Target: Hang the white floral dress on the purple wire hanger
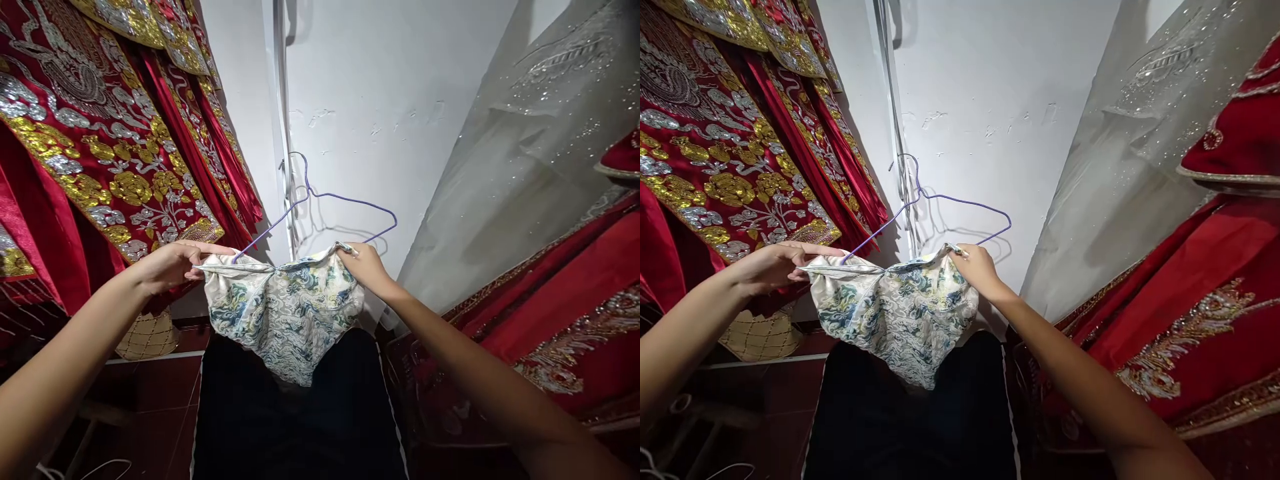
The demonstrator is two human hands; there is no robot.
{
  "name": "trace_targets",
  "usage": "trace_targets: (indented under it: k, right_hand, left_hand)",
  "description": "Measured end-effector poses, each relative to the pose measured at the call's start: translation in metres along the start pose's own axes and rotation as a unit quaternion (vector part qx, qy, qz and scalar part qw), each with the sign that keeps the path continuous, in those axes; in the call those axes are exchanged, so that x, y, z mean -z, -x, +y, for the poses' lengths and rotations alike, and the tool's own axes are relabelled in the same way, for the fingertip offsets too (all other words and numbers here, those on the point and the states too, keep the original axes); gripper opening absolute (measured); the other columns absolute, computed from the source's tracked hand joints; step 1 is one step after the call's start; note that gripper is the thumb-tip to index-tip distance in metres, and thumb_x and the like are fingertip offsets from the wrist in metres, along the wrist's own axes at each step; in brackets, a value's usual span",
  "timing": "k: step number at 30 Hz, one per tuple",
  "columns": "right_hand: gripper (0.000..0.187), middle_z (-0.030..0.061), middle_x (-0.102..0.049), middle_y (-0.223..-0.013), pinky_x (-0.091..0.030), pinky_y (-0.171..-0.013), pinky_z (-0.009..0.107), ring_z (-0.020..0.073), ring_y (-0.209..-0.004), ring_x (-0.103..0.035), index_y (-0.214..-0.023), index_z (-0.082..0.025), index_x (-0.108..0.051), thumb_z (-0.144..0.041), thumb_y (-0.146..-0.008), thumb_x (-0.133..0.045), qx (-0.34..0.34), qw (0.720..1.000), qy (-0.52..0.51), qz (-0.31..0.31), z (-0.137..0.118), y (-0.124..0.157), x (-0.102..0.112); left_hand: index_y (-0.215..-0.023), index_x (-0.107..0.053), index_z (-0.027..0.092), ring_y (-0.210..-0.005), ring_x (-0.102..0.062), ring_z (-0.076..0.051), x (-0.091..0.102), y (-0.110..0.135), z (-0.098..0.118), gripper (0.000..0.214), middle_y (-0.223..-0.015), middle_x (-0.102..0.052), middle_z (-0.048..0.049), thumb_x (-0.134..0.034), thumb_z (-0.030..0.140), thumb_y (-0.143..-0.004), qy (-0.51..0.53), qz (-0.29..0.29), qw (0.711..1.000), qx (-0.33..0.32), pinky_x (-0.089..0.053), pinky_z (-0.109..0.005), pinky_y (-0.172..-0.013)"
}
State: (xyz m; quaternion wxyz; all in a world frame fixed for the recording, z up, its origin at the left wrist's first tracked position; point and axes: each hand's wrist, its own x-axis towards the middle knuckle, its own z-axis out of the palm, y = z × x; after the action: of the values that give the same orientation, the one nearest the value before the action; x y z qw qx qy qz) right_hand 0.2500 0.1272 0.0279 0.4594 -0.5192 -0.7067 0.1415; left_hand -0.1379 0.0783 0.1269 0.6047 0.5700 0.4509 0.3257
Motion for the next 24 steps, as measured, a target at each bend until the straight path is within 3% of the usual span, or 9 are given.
trace_targets:
  k: [3, 6, 10, 12, 14, 17, 20, 22, 24]
  right_hand:
    - [0.033, -0.0049, -0.030, -0.053, -0.018, -0.052, 0.027, 0.0103, -0.051, -0.027, -0.058, -0.022, -0.031, -0.032, -0.082, -0.050, -0.002, 0.998, -0.060, -0.025, -0.004, 0.005, -0.009]
    - [0.032, -0.0048, -0.029, -0.055, -0.018, -0.051, 0.026, 0.0103, -0.052, -0.027, -0.059, -0.022, -0.029, -0.032, -0.082, -0.050, -0.013, 0.993, -0.110, -0.045, -0.015, 0.015, -0.017]
    - [0.029, -0.0034, -0.036, -0.057, -0.023, -0.051, 0.025, 0.0114, -0.054, -0.033, -0.062, -0.021, -0.040, -0.036, -0.084, -0.050, -0.025, 0.985, -0.154, -0.078, -0.031, 0.030, -0.023]
    - [0.029, -0.0020, -0.042, -0.059, -0.027, -0.051, 0.025, 0.0124, -0.055, -0.038, -0.064, -0.020, -0.045, -0.039, -0.086, -0.050, -0.030, 0.981, -0.170, -0.086, -0.034, 0.034, -0.024]
    - [0.030, -0.0013, -0.044, -0.061, -0.029, -0.051, 0.025, 0.0130, -0.056, -0.040, -0.065, -0.019, -0.047, -0.040, -0.087, -0.050, -0.034, 0.980, -0.173, -0.093, -0.034, 0.035, -0.023]
    - [0.028, -0.0005, -0.048, -0.062, -0.034, -0.054, 0.026, 0.0144, -0.059, -0.046, -0.066, -0.019, -0.053, -0.037, -0.087, -0.051, -0.015, 0.980, -0.165, -0.110, -0.031, 0.032, -0.014]
    - [0.022, 0.0042, -0.064, -0.081, -0.044, -0.062, 0.029, 0.0190, -0.073, -0.058, -0.097, -0.019, -0.070, -0.029, -0.084, -0.057, 0.032, 0.983, -0.154, -0.095, -0.030, 0.031, 0.004]
    - [0.055, 0.0057, -0.068, -0.088, -0.047, -0.060, 0.031, 0.0206, -0.074, -0.061, -0.135, -0.023, -0.058, -0.025, -0.080, -0.061, 0.030, 0.989, -0.140, -0.039, -0.032, 0.033, 0.021]
    - [0.079, 0.0043, -0.069, -0.082, -0.047, -0.054, 0.030, 0.0203, -0.067, -0.061, -0.152, -0.025, -0.037, -0.022, -0.078, -0.063, 0.010, 0.993, -0.109, 0.042, -0.033, 0.033, 0.043]
  left_hand:
    - [-0.100, -0.078, 0.012, -0.058, -0.050, -0.013, -0.006, -0.005, 0.001, 0.049, -0.095, -0.072, -0.0143, -0.057, 0.010, -0.056, -0.016, 0.075, 0.996, -0.034, -0.039, -0.022, -0.045]
    - [-0.096, -0.077, 0.011, -0.071, -0.061, -0.019, -0.020, -0.026, 0.007, 0.041, -0.093, -0.073, -0.0132, -0.059, 0.013, -0.060, -0.028, 0.175, 0.977, -0.116, -0.048, -0.026, -0.057]
    - [-0.089, -0.076, 0.010, -0.081, -0.065, -0.021, -0.044, -0.068, 0.021, 0.029, -0.089, -0.074, -0.0123, -0.057, 0.015, -0.068, -0.104, 0.197, 0.952, -0.209, -0.051, -0.031, -0.074]
    - [-0.093, -0.074, 0.012, -0.090, -0.065, -0.021, -0.054, -0.086, 0.022, 0.029, -0.097, -0.074, -0.0113, -0.054, 0.014, -0.073, -0.189, 0.217, 0.921, -0.262, -0.049, -0.033, -0.082]
    - [-0.095, -0.072, 0.014, -0.097, -0.063, -0.021, -0.062, -0.099, 0.016, 0.026, -0.103, -0.072, -0.0092, -0.051, 0.017, -0.079, -0.282, 0.260, 0.864, -0.327, -0.047, -0.032, -0.087]
    - [-0.084, -0.066, 0.016, -0.081, -0.062, -0.019, -0.067, -0.104, 0.002, 0.027, -0.084, -0.068, -0.0051, -0.044, 0.029, -0.092, -0.371, 0.268, 0.815, -0.356, -0.044, -0.028, -0.075]
    - [-0.065, -0.053, 0.018, -0.058, -0.050, -0.015, -0.062, -0.099, -0.007, 0.044, -0.058, -0.052, 0.0000, -0.036, 0.041, -0.098, -0.407, 0.256, 0.804, -0.350, -0.035, -0.026, -0.059]
    - [-0.056, -0.041, 0.019, -0.050, -0.040, -0.013, -0.056, -0.094, -0.007, 0.050, -0.051, -0.040, 0.0017, -0.037, 0.046, -0.098, -0.429, 0.275, 0.788, -0.346, -0.026, -0.027, -0.053]
    - [-0.052, -0.032, 0.020, -0.046, -0.031, -0.012, -0.051, -0.089, -0.002, 0.054, -0.047, -0.031, 0.0022, -0.038, 0.048, -0.097, -0.446, 0.292, 0.777, -0.334, -0.020, -0.029, -0.051]
